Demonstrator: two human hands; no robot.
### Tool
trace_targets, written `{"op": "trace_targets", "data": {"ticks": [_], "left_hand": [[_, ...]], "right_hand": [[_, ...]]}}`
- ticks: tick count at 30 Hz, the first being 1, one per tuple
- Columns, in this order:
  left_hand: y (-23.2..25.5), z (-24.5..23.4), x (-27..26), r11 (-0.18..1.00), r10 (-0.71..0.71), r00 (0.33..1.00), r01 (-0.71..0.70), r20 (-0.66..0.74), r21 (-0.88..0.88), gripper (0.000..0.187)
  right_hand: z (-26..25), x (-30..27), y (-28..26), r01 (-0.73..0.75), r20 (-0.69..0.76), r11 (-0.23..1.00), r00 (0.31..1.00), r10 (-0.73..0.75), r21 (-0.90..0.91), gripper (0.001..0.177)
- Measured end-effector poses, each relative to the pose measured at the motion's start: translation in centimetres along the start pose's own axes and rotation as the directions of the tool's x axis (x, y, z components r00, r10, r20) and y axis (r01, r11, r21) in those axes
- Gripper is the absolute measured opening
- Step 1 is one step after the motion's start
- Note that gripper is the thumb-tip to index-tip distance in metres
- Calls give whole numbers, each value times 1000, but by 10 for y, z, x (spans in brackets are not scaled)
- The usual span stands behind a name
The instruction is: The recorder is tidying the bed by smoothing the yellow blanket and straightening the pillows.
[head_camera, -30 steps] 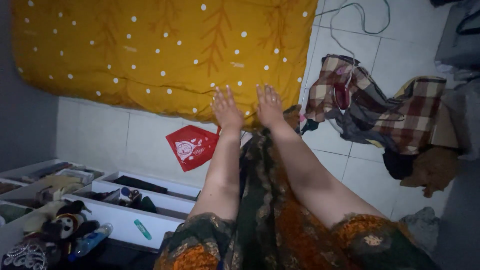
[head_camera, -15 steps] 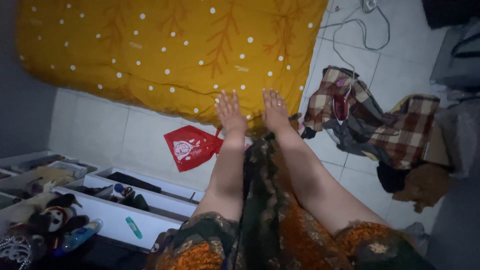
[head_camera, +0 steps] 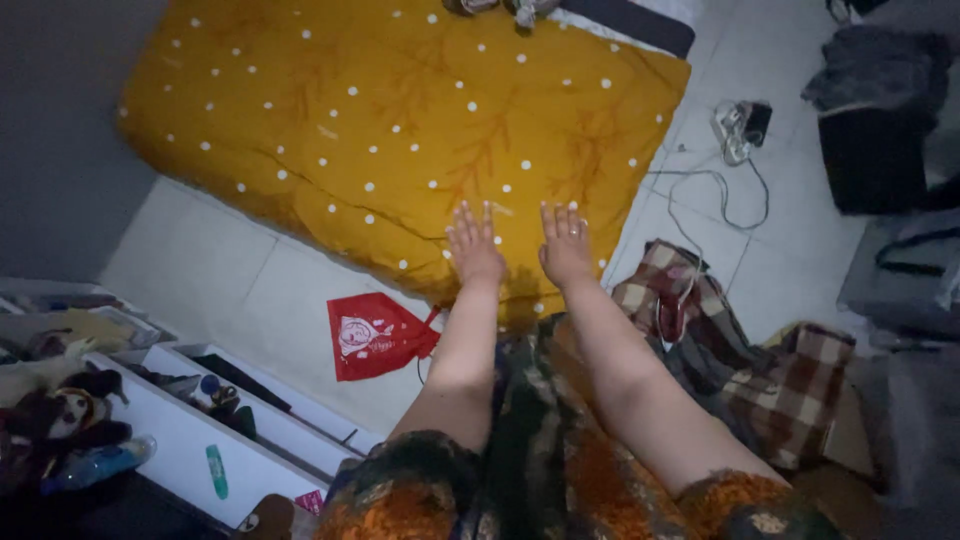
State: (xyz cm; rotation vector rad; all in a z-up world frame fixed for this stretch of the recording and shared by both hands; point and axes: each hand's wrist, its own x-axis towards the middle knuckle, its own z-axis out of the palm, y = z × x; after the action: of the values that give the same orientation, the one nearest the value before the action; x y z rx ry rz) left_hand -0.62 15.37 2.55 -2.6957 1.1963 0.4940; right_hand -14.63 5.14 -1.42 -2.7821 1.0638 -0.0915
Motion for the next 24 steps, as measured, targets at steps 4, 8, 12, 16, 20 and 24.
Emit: {"op": "trace_targets", "data": {"ticks": [4,8,12,16,20,24], "left_hand": [[10,3,17,999,-14,999,12,-41,-52,104],[21,-5,43,998,-26,995,20,-94,-63,102],[37,-19,51,996,-34,998,30,-43,-85,100],[51,-3,70,995,-48,995,40,-84,-88,96],[62,-30,65,997,-23,998,19,-64,-69,99],[70,-19,74,999,-11,1000,9,-25,-53,99]], "right_hand": [[-12,18,11,63,-73,996,995,-68,-63,91],[-24,47,21,59,-64,996,996,-63,-66,91],[-21,65,39,52,-77,999,996,-53,-10,89],[-25,68,51,57,-91,998,994,-58,-13,89],[-22,80,66,23,-69,1000,997,-23,-11,89],[1,82,83,36,-109,999,993,-35,0,87]]}}
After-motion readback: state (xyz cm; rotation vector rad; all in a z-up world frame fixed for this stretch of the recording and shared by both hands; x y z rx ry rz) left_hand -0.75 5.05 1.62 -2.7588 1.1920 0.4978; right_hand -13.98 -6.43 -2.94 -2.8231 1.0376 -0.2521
